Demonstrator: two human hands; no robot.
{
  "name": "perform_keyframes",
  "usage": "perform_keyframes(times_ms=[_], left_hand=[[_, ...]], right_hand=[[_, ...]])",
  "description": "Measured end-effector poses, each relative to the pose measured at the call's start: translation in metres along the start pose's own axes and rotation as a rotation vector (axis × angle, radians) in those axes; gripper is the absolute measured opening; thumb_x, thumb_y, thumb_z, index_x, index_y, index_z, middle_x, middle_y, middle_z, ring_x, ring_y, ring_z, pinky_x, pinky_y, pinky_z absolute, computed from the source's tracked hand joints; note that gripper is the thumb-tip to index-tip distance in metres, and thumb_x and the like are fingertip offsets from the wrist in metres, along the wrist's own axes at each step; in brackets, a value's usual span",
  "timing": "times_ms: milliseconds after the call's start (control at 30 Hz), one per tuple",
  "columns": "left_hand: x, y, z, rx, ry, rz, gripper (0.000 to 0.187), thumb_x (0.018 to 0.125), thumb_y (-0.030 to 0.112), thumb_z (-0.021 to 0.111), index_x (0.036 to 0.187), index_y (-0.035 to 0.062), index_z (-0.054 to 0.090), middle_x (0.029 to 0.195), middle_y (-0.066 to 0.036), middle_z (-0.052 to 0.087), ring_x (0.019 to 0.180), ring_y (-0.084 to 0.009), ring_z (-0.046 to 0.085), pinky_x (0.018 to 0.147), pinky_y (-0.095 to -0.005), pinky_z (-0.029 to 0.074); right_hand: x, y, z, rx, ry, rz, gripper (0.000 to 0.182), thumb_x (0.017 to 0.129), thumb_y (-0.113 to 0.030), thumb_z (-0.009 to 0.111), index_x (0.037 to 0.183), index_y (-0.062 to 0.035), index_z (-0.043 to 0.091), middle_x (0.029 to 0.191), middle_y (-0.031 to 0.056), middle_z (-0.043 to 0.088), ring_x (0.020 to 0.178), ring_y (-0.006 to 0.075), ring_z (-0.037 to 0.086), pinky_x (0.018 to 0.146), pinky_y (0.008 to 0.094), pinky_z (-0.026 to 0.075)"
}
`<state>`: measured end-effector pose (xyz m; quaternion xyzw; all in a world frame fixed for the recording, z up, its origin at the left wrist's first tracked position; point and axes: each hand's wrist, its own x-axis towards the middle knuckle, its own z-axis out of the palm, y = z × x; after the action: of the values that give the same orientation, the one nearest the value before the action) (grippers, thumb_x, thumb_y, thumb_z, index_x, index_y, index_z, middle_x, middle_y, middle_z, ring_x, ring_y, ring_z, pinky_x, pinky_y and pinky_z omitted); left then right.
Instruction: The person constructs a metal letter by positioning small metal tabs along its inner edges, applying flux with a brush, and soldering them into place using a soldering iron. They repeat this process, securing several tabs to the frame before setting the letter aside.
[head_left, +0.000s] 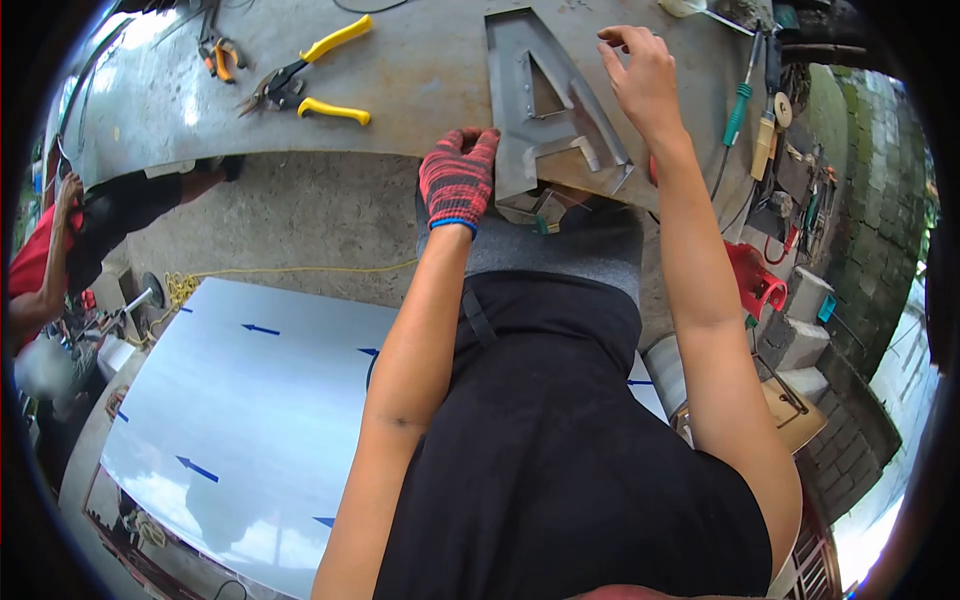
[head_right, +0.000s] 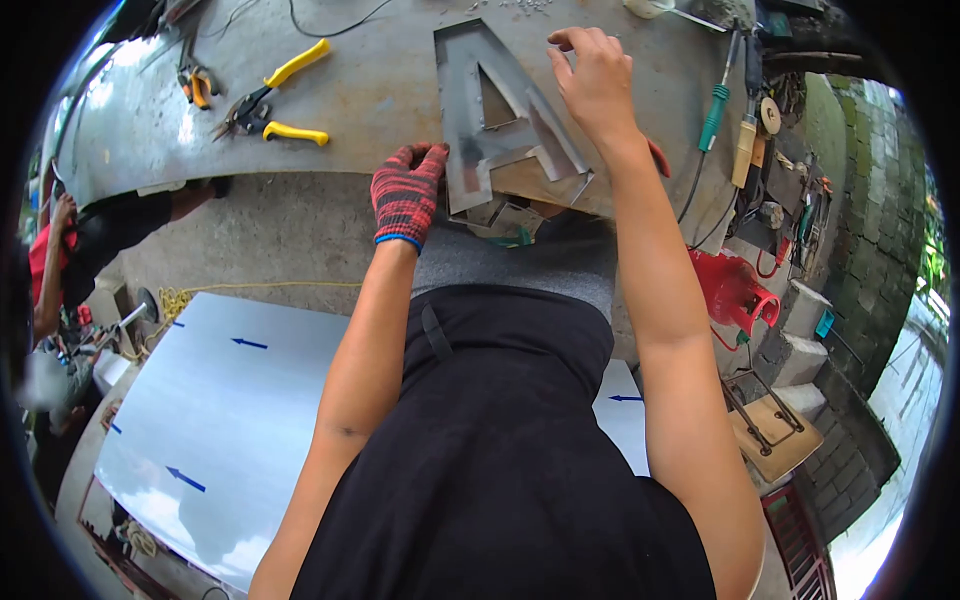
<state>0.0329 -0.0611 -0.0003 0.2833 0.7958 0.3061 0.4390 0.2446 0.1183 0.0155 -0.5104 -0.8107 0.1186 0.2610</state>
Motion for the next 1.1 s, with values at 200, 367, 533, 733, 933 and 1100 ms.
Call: perform_keyframes(times_ms=[200,367,533,733,933,1100], left_hand=[[0.001,0.002,0.0,-0.021,0.004,-0.021,0.038,0.093,0.034,0.075,0.11,0.0006,0.076,0.098,-0.014,0.078,0.09,-0.0216,0.073,0.086,-0.0349,0.055],[0.001,0.001,0.002,-0.054,0.015,-0.066,0.038,0.092,0.033,0.077,0.111,0.0,0.076,0.1,-0.013,0.079,0.089,-0.02,0.073,0.085,-0.034,0.055],[0.003,-0.001,0.002,-0.077,0.007,-0.076,0.038,0.093,0.033,0.076,0.112,-0.0004,0.076,0.101,-0.013,0.078,0.089,-0.0198,0.072,0.085,-0.034,0.055],[0.003,-0.001,0.002,-0.058,-0.006,-0.069,0.038,0.093,0.032,0.076,0.113,-0.0007,0.075,0.101,-0.013,0.078,0.09,-0.0198,0.072,0.086,-0.0337,0.055],[0.001,0.0,0.002,-0.07,0.003,-0.075,0.038,0.093,0.032,0.075,0.112,-0.0005,0.076,0.101,-0.013,0.078,0.09,-0.0203,0.073,0.087,-0.0338,0.055],[0.0,0.004,0.0,-0.049,-0.009,-0.077,0.036,0.093,0.032,0.075,0.111,0.0004,0.076,0.1,-0.013,0.079,0.089,-0.0197,0.073,0.086,-0.0336,0.055]], right_hand=[[0.042,0.023,0.032,-0.055,-0.114,0.058,0.016,0.092,-0.021,0.071,0.104,-0.0126,0.076,0.103,0.0078,0.073,0.103,0.0316,0.065,0.091,0.0474,0.05],[0.065,0.021,0.057,-0.104,-0.135,0.046,0.019,0.092,-0.023,0.072,0.107,-0.0135,0.077,0.105,0.01,0.072,0.108,0.0331,0.064,0.096,0.0486,0.049],[0.076,0.016,0.052,-0.193,-0.116,0.088,0.017,0.088,-0.017,0.071,0.099,-0.0042,0.073,0.102,0.0214,0.072,0.103,0.0389,0.067,0.091,0.0484,0.053],[0.079,0.008,0.047,-0.197,-0.272,0.24,0.019,0.092,-0.025,0.074,0.105,-0.0128,0.077,0.112,0.0115,0.073,0.118,0.033,0.061,0.102,0.0486,0.046],[0.075,0.01,0.052,-0.128,-0.111,0.177,0.021,0.085,-0.018,0.073,0.099,-0.0027,0.073,0.103,0.021,0.071,0.103,0.0396,0.066,0.092,0.0492,0.053],[0.081,0.015,0.056,0.101,-0.183,0.293,0.023,0.087,-0.02,0.075,0.103,-0.0038,0.075,0.1,0.0184,0.074,0.099,0.0359,0.07,0.09,0.0468,0.054]])
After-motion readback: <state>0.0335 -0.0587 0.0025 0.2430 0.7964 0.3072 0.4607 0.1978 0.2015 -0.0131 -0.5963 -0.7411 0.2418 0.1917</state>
